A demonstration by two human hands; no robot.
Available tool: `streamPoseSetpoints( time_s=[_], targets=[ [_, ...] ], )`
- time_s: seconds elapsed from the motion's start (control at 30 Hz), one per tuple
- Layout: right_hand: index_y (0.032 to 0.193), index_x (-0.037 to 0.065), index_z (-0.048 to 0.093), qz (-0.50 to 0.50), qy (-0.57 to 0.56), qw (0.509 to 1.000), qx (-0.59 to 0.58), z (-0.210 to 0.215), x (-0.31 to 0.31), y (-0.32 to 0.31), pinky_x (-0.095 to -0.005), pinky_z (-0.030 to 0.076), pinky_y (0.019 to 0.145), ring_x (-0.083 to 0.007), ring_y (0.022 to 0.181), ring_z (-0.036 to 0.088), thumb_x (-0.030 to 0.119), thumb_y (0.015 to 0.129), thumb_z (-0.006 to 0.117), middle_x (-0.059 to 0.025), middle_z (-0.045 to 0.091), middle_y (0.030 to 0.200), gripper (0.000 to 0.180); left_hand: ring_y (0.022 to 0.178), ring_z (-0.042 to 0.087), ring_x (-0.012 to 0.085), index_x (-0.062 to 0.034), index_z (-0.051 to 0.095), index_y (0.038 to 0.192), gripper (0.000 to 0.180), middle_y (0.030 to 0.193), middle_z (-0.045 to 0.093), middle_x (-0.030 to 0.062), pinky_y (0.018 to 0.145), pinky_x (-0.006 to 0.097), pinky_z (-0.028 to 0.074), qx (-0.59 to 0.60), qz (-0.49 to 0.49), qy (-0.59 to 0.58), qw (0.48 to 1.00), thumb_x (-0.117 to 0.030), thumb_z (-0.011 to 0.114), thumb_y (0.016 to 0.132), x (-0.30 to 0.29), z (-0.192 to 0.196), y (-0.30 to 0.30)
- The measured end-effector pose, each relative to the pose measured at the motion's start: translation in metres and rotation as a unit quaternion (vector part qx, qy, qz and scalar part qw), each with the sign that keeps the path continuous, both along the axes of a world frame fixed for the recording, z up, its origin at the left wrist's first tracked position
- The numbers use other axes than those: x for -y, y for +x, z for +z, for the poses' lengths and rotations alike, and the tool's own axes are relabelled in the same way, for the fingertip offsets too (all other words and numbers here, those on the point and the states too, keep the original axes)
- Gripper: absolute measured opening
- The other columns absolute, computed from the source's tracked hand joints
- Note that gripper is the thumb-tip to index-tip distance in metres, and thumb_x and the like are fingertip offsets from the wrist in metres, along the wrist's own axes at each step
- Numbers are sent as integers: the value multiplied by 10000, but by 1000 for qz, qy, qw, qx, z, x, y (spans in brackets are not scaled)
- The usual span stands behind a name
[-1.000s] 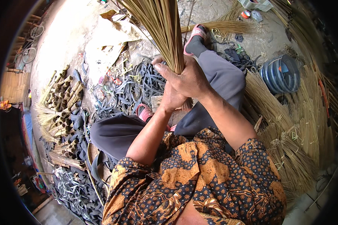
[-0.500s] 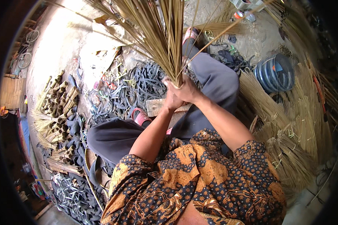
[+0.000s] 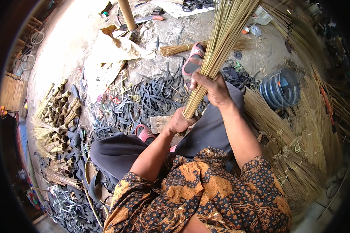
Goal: The person sits on the floor and repeatedly gathers bundles of dried straw, aligns them, and ties them with black rubber strips to form brooms. The person places each finished broom aside and continues the process with new bundles.
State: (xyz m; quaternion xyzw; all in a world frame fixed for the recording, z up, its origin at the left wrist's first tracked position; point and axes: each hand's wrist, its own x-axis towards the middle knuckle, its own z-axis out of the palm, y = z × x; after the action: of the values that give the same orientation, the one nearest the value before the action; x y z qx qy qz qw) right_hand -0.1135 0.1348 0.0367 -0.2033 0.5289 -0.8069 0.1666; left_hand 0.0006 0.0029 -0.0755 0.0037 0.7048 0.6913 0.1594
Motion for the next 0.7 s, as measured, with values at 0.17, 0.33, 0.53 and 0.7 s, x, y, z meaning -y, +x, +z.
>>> streamPoseSetpoints(
  time_s=[0.17, 0.33, 0.53, 0.7],
  targets=[
    [1307, 16, 613, 154, -64, 971, 170, 4, 7, 24, -269, 522, 588, -99, 633, 605, 180, 991, 725, -4, 624, 731, 374, 601, 627, 170, -26, 620, 896, 146, 727, 640, 64, 551, 322, 521, 43, -77, 73, 993, -71, 748, 840, 12, 69, -15],
    [1104, 27, 711, -44, 9, 989, 144, -1, 30, 27, -233, 440, 455, -57, 483, 510, 180, 990, 734, 42, 542, 607, 193, 840, 732, 319, 10, 632, 1074, 353, 866, 725, 202, 773, 418, 573, 9, 91, -173, 981, -216, 751, 831, -14, 84, -11],
    [1302, 33, 633, 87, -65, 979, 174, 15, 18, 21, -256, 499, 521, -78, 557, 578, 254, 968, 771, 6, 620, 722, 423, 599, 657, 197, -4, 624, 934, 257, 698, 660, 90, 559, 347, 527, 61, 21, 12, 998, -205, 769, 869, -7, 87, -5],
    [1139, 57, 679, 1, -24, 979, 205, 11, 24, 22, -253, 447, 450, -59, 480, 501, 241, 987, 749, 46, 523, 621, 249, 576, 609, 146, -8, 617, 882, 170, 686, 639, 54, 542, 323, 488, 52, 59, -124, 989, -148, 711, 897, -10, 88, -10]
  ],
)
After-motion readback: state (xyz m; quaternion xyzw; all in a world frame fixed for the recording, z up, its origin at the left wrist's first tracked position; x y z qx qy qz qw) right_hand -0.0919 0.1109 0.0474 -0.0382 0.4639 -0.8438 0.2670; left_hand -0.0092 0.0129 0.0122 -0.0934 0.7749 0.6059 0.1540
